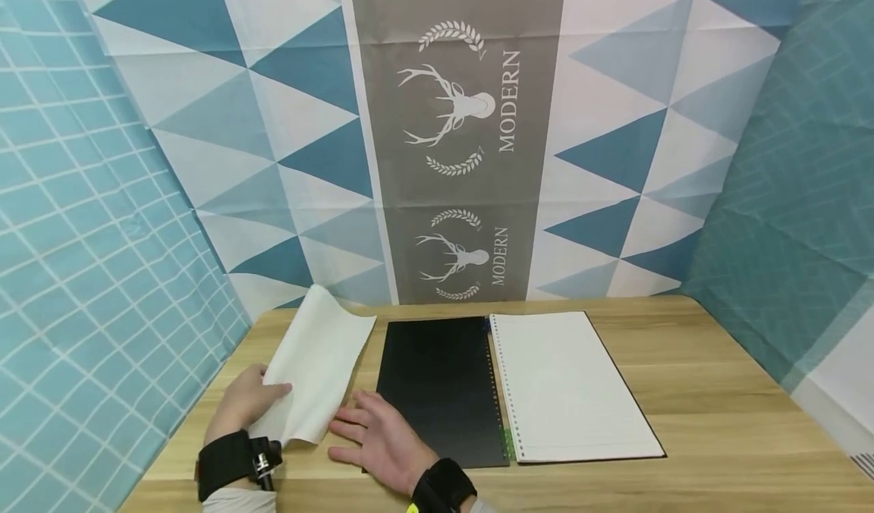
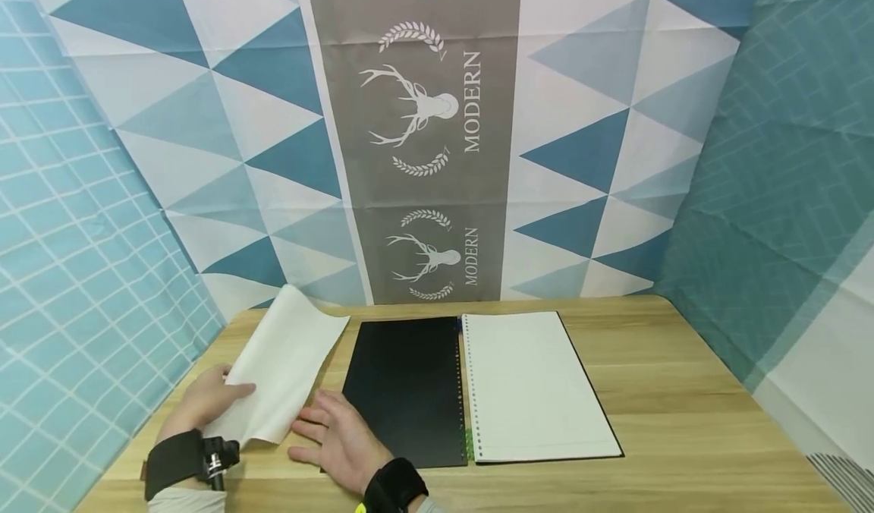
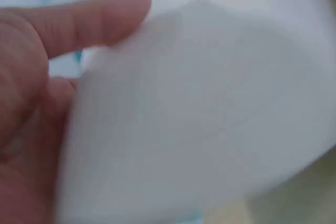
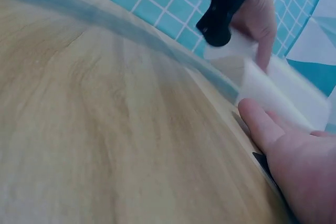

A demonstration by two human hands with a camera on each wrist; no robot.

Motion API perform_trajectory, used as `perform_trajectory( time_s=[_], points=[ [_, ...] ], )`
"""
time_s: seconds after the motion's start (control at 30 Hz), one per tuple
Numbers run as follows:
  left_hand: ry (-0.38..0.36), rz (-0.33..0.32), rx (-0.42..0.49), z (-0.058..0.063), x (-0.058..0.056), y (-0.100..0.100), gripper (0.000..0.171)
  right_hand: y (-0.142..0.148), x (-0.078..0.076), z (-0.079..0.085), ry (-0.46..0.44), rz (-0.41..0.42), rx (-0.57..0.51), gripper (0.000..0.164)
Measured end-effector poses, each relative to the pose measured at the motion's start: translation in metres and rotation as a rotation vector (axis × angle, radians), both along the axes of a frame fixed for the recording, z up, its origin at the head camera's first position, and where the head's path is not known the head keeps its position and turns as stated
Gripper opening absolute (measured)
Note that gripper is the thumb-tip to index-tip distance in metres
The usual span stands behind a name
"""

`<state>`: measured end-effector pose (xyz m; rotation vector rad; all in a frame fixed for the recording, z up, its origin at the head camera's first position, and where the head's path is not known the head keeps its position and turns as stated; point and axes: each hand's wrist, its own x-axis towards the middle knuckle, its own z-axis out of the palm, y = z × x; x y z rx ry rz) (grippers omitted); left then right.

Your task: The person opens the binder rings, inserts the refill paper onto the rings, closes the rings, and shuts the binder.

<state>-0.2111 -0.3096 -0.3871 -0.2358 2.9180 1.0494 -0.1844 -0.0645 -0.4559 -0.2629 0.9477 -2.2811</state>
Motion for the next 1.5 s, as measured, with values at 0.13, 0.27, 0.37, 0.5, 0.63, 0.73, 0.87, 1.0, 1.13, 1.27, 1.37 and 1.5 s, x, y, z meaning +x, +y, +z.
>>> perform_trajectory(
  time_s=[0.13,0.27,0.37,0.5,0.63,0.73,0.87,1.0,1.13,1.27,1.37,1.5],
  points=[
    [0.113,-0.080,0.136,0.025,0.002,0.017,0.064,0.005,-0.007,0.000,0.053,0.039,-0.012,0.089],
    [0.187,-0.156,0.233,0.044,0.007,0.032,0.063,0.013,-0.015,0.000,0.109,0.036,-0.031,0.064],
    [0.168,-0.171,0.298,0.048,0.010,0.037,0.063,0.022,-0.019,0.003,0.122,-0.037,-0.039,0.052],
    [0.103,-0.244,0.345,0.048,0.011,0.040,0.063,0.036,-0.024,0.015,0.154,-0.188,0.004,0.040],
    [0.054,-0.329,0.387,0.047,0.010,0.046,0.060,0.053,-0.031,0.032,0.230,-0.325,0.131,0.036],
    [0.074,-0.309,0.383,0.048,0.008,0.052,0.058,0.067,-0.036,0.042,0.287,-0.369,0.243,0.035],
    [0.146,-0.216,0.325,0.049,0.005,0.065,0.057,0.083,-0.040,0.052,0.322,-0.410,0.384,0.034],
    [0.232,-0.204,0.340,0.053,0.001,0.082,0.052,0.100,-0.042,0.065,0.369,-0.481,0.529,0.034],
    [0.327,-0.238,0.387,0.057,-0.002,0.095,0.044,0.118,-0.044,0.079,0.451,-0.536,0.644,0.034],
    [0.413,-0.227,0.356,0.062,-0.002,0.104,0.041,0.136,-0.043,0.092,0.478,-0.578,0.704,0.035],
    [0.444,-0.259,0.370,0.066,0.002,0.109,0.036,0.151,-0.039,0.103,0.470,-0.610,0.726,0.036],
    [0.443,-0.379,0.451,0.073,0.007,0.116,0.030,0.172,-0.031,0.121,0.521,-0.602,0.734,0.037]
  ],
)
